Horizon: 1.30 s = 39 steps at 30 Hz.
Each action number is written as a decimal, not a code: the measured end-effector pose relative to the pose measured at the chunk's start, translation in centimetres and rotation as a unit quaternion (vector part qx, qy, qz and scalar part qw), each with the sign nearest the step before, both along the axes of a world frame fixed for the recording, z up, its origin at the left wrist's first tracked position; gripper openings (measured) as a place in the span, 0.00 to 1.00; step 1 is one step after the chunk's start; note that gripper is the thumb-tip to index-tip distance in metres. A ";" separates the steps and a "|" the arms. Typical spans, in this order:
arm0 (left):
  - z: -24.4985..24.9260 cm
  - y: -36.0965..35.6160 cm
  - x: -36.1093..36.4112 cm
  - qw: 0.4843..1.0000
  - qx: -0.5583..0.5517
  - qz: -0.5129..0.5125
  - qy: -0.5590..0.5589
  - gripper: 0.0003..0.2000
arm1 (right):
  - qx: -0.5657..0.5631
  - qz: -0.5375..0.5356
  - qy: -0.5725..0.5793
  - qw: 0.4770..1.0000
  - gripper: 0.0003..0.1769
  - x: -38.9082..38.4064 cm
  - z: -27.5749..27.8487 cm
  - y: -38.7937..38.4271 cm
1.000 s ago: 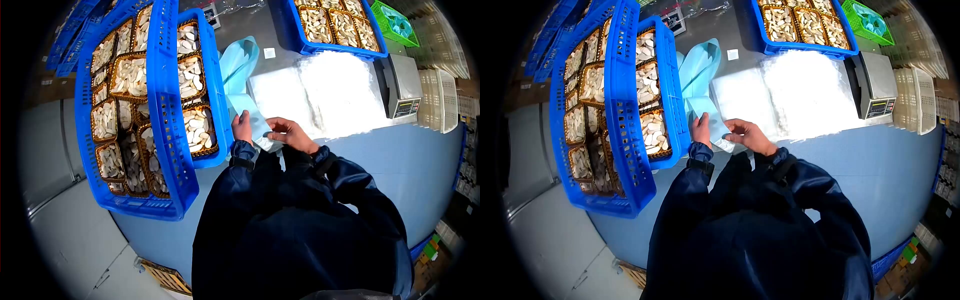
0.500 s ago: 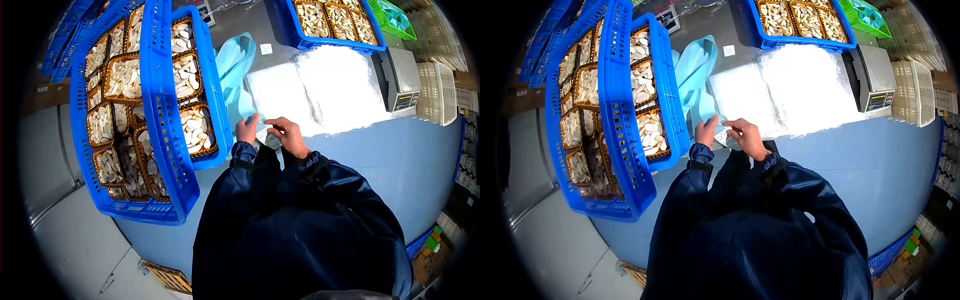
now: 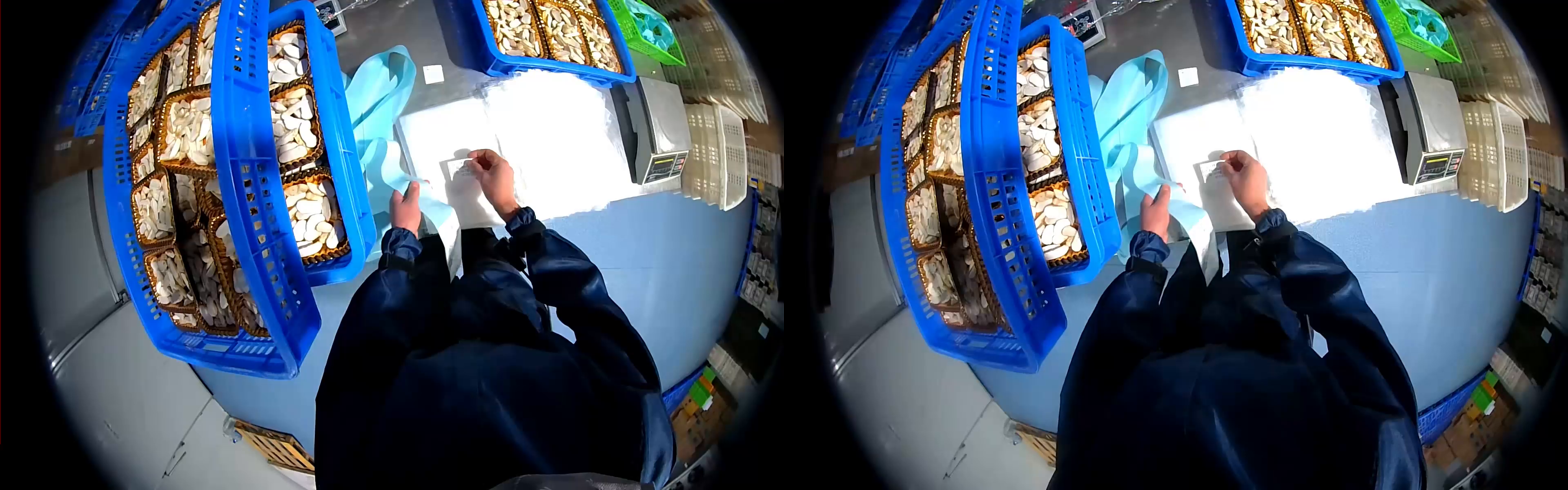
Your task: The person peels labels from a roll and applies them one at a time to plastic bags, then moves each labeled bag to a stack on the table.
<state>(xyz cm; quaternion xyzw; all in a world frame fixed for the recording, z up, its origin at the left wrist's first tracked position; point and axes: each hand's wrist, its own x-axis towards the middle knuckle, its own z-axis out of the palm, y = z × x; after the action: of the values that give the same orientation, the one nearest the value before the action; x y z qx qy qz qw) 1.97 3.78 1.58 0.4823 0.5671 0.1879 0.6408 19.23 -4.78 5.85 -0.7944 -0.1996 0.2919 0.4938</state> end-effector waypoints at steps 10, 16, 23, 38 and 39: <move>1.4 -0.6 1.3 0.999 -0.006 0.027 0.025 0.20 | -0.065 0.034 -0.102 0.992 0.08 -0.7 -0.9 1.9; 0.0 -0.8 1.2 0.999 0.030 0.014 0.034 0.19 | -0.130 0.063 -0.266 0.953 0.17 -2.5 0.2 2.0; -0.7 -0.8 1.3 0.996 0.006 0.022 0.085 0.23 | 0.069 0.062 0.132 0.987 0.21 -5.0 0.5 1.0; 6.6 1.6 0.6 0.973 -0.169 0.106 -0.120 0.22 | 0.126 0.108 0.291 0.942 0.13 -5.1 4.1 -1.5; 8.6 1.6 0.7 0.967 -0.224 0.080 -0.085 0.24 | 0.127 0.107 0.291 0.942 0.13 -5.2 3.9 -1.5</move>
<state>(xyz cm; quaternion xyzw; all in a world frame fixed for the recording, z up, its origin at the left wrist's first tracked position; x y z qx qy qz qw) 2.71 5.37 10.18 0.2614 0.5747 0.1471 0.7615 14.02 -6.31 9.77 -0.5797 -0.1663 0.5339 0.5927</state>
